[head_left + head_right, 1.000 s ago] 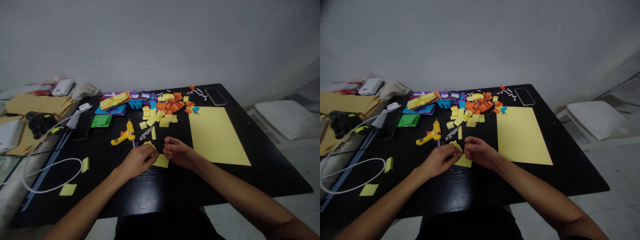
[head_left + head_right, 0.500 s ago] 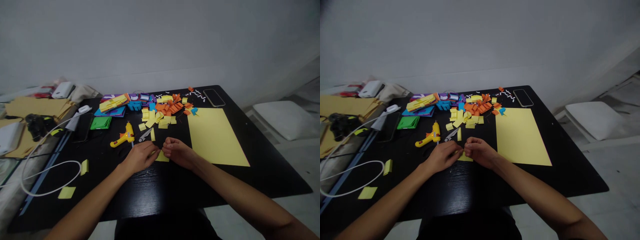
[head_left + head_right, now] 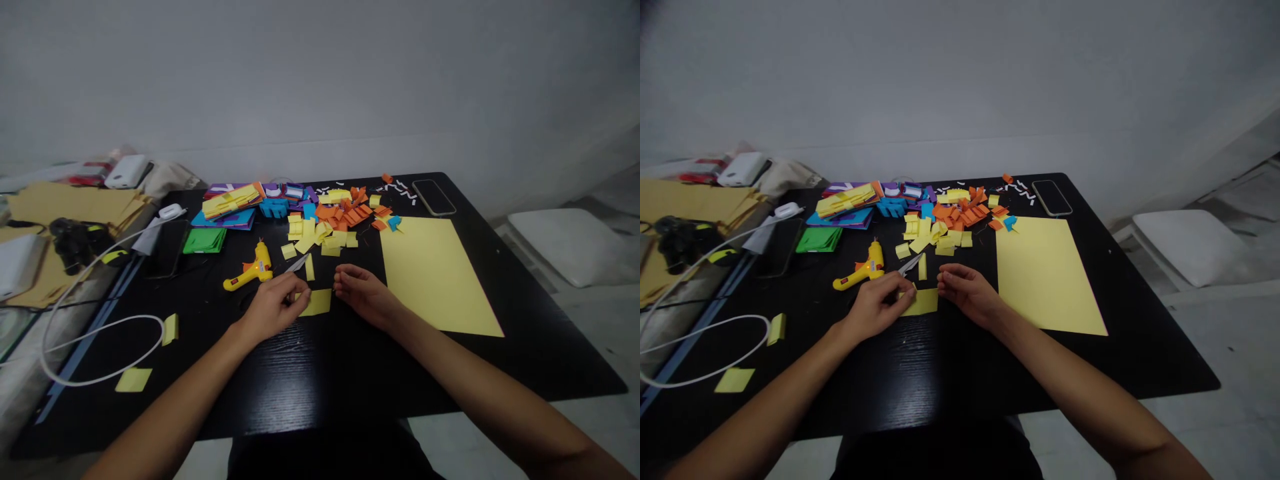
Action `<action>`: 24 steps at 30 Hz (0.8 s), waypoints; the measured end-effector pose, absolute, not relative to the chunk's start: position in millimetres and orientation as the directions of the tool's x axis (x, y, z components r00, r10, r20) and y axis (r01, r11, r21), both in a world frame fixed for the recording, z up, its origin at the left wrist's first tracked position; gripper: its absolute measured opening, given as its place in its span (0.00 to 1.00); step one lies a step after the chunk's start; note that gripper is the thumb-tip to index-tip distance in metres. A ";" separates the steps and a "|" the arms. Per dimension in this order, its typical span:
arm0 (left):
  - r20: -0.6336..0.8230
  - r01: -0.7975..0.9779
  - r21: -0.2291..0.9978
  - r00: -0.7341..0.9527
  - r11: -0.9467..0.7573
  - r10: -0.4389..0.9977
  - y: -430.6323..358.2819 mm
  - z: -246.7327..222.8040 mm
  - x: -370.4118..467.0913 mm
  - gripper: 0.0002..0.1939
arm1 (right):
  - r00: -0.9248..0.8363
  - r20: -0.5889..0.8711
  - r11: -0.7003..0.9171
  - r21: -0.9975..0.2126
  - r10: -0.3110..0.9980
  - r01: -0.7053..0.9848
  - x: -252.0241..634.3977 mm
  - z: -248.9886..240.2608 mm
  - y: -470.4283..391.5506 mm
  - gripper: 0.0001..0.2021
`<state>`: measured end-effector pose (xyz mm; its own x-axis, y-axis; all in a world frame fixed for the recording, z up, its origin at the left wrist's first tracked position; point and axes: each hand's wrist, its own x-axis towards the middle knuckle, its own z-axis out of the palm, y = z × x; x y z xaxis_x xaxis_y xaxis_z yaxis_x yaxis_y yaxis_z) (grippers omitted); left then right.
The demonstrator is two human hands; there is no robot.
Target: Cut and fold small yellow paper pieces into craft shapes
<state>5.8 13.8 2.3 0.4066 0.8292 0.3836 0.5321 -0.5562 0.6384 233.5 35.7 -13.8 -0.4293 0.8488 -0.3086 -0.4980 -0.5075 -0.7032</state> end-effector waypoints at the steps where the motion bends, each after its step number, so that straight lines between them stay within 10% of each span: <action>1: 0.368 0.522 0.673 0.378 -0.524 0.850 14.2 2.5 6.0 0.09 | -0.417 -0.303 -0.492 -0.722 0.857 -0.486 233.2 -13.7 36.0 0.17; 7: 0.268 0.474 0.790 0.302 -0.388 0.915 14.9 3.0 7.2 0.10 | -0.172 -0.088 -0.119 -0.977 0.981 -0.176 229.7 -10.3 29.7 0.14; 24: 0.282 0.473 0.713 0.482 -0.517 0.830 12.4 3.0 9.4 0.07 | -0.346 0.055 0.135 -0.968 0.937 0.210 223.8 -8.9 11.5 0.08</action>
<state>9.4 12.4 3.0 0.4818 0.8298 0.2817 0.4733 -0.5169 0.7133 223.8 11.5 -8.9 -0.3456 0.9367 0.0552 0.2103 0.1346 -0.9683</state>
